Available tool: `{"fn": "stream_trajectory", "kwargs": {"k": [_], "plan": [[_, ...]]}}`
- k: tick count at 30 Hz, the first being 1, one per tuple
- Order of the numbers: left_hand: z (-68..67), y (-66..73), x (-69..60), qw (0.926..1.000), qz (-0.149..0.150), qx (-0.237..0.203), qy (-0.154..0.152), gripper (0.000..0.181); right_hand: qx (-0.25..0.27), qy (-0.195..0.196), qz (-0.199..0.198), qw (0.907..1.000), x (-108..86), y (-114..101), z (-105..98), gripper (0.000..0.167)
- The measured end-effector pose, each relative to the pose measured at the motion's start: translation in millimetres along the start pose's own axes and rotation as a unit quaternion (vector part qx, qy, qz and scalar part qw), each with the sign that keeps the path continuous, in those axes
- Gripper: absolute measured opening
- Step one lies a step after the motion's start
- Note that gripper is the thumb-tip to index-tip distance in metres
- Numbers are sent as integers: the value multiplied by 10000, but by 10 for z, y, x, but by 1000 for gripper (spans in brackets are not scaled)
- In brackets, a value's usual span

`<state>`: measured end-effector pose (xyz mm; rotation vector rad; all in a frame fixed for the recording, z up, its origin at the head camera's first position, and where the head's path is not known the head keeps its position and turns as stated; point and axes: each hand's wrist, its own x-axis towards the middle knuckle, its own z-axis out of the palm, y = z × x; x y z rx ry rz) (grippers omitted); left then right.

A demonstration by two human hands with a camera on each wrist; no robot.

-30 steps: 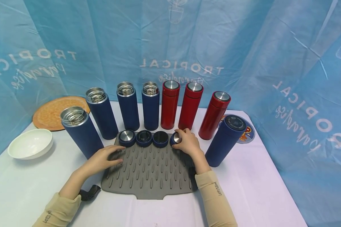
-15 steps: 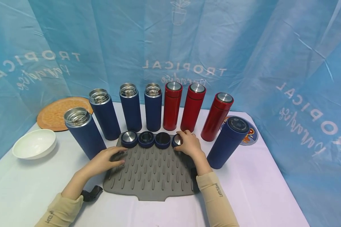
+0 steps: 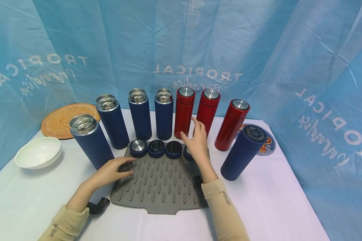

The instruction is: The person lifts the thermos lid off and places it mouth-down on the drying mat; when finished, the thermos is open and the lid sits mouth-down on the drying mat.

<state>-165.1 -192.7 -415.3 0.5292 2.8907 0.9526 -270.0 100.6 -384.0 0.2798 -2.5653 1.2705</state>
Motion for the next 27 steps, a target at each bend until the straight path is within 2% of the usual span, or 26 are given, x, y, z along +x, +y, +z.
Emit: {"fn": "stream_trajectory", "kwargs": {"k": [3, 8, 11, 19, 27], "plan": [[-2, -3, 3, 10000, -2, -32, 4, 46, 533, 262, -32, 9982, 67, -60, 70, 76], [-7, -8, 10, 10000, -17, -76, -21, 46, 1385, 181, 308, 9897, 211, -127, 166, 86], [-14, -10, 17, 9999, -32, -102, -52, 46, 1671, 147, 409, 9850, 300, -139, 218, 89], [-15, -20, 28, 9999, -14, -124, -70, 46, 1526, 400, 360, 9868, 475, -99, 378, 95], [0, -19, 10, 9997, -29, -192, -130, 46, 1462, 700, 332, 9862, 583, -65, 451, 95]]}}
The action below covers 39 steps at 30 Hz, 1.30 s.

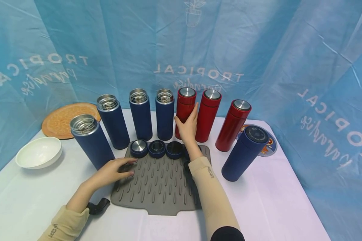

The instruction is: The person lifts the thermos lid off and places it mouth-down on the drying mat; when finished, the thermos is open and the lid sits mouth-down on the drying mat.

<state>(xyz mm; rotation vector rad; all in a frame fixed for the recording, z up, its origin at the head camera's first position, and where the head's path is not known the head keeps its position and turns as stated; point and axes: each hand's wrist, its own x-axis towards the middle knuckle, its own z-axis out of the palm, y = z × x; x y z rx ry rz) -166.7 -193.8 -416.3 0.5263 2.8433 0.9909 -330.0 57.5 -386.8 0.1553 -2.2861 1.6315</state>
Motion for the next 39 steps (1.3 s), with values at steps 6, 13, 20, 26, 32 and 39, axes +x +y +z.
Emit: {"fn": "stream_trajectory", "kwargs": {"k": [6, 13, 20, 26, 32, 39], "plan": [[23, 4, -9, 10000, -38, -33, 11, 45, -62, 239, 4, 9997, 35, 27, 22, 95], [43, -2, -1, 10000, -84, -28, -8, 46, -246, 467, -139, 9985, -8, 30, 29, 91], [45, 13, -4, 10000, -69, -28, -13, 46, -466, 610, -435, 9961, -120, -6, -27, 88], [47, 4, -4, 10000, -27, -13, -11, 45, -533, 685, -793, 9931, -216, -195, -207, 87], [29, -10, 2, 10000, 7, 8, 29, 45, -176, 750, -1203, 9897, -314, -457, -383, 83], [12, -4, 6, 10000, -35, -14, -4, 46, 633, 232, -1136, 9912, -517, -638, -577, 81]]}}
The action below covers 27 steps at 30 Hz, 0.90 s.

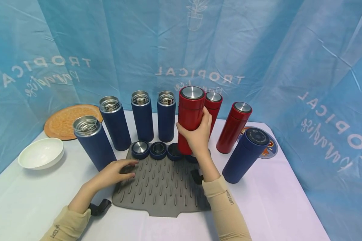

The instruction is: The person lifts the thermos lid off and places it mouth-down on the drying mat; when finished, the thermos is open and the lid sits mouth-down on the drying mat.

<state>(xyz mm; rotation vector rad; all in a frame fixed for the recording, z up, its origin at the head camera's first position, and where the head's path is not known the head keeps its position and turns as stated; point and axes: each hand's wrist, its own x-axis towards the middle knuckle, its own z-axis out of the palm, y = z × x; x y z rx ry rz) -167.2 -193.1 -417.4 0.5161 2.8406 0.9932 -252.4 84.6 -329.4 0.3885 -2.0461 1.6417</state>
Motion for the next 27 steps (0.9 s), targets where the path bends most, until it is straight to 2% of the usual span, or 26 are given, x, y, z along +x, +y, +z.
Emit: {"fn": "stream_trajectory", "kwargs": {"k": [3, 5, 8, 11, 15, 20, 24, 27], "plan": [[-9, 10, -2, 10000, -9, -11, -1, 46, 77, -379, -22, 9992, -77, -49, -61, 83], [-13, 16, -1, 10000, -19, -15, 4, 46, -39, -618, -196, 9979, -127, -64, -92, 84], [-18, 23, 3, 10000, -13, 11, 7, 46, -588, -872, -502, 9932, -202, -67, -128, 84], [-19, 27, 4, 10000, -41, -1, 4, 46, -1353, -1117, -743, 9817, -274, -60, -152, 83], [-17, 25, 2, 10000, -19, 21, -14, 46, -2325, -1543, -1033, 9547, -355, -48, -167, 80], [-47, 53, 3, 9999, 132, 99, 32, 46, -3364, -1977, -1465, 9090, -435, -13, -174, 81], [-104, 145, 21, 9994, 257, 0, 218, 45, -4015, -2229, -1754, 8708, -492, 22, -176, 82], [-141, 265, 50, 9979, 304, -278, 504, 45, -4366, -2425, -1887, 8455, -534, 42, -164, 83]]}}
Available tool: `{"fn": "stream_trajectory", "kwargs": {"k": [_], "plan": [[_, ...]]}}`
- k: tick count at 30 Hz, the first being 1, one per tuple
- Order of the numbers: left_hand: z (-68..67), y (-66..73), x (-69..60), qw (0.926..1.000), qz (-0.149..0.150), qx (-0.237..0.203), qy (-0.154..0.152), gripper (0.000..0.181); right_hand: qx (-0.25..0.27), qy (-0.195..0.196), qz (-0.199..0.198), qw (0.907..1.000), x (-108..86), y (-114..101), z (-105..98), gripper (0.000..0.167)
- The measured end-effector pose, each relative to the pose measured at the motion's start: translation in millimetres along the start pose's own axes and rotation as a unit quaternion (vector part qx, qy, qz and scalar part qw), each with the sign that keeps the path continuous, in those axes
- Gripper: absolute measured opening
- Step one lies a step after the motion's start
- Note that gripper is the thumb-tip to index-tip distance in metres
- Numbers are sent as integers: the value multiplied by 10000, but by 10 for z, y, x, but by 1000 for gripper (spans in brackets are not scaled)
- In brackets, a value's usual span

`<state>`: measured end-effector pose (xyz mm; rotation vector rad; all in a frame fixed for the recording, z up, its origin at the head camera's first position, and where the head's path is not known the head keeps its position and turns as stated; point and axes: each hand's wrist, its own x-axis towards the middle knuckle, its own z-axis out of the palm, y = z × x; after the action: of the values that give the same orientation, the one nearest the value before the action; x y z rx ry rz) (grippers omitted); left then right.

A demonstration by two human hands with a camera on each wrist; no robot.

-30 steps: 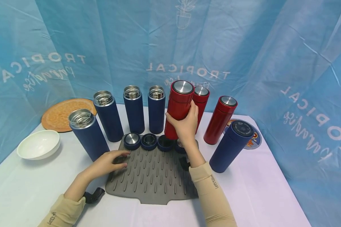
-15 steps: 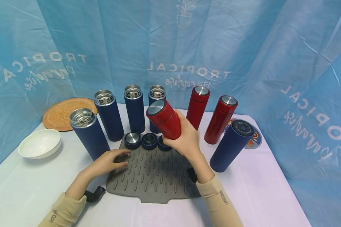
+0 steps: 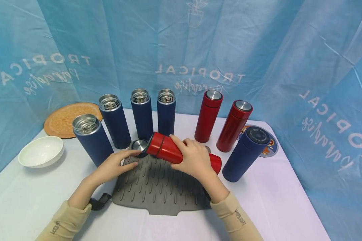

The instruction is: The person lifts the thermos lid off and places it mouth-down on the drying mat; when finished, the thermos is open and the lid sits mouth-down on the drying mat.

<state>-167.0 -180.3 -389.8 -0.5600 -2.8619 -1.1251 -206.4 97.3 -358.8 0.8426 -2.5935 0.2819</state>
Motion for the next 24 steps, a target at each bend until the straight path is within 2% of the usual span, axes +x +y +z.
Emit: {"fn": "stream_trajectory", "kwargs": {"k": [5, 7, 10, 13, 17, 20, 24], "plan": [[42, 219, 80, 9944, 205, -835, 609, 49, -416, -228, -231, 9986, -25, -62, 44, 88], [81, 277, 114, 9917, 344, -1033, 680, 52, -484, -226, -330, 9980, -32, -89, 57, 88], [140, 332, 164, 9921, 447, -969, 658, 54, -526, -199, -466, 9973, -38, -123, 76, 87], [192, 373, 200, 9929, 429, -814, 751, 52, -572, -185, -549, 9967, -38, -150, 88, 88], [260, 409, 240, 9896, 391, -647, 1225, 45, -487, -223, -518, 9972, -39, -179, 98, 90], [305, 432, 263, 9845, 371, -522, 1634, 39, -371, -261, -463, 9979, -38, -202, 109, 90], [354, 448, 275, 9776, 391, -365, 2036, 33, -314, -283, -412, 9983, -41, -224, 130, 89]]}}
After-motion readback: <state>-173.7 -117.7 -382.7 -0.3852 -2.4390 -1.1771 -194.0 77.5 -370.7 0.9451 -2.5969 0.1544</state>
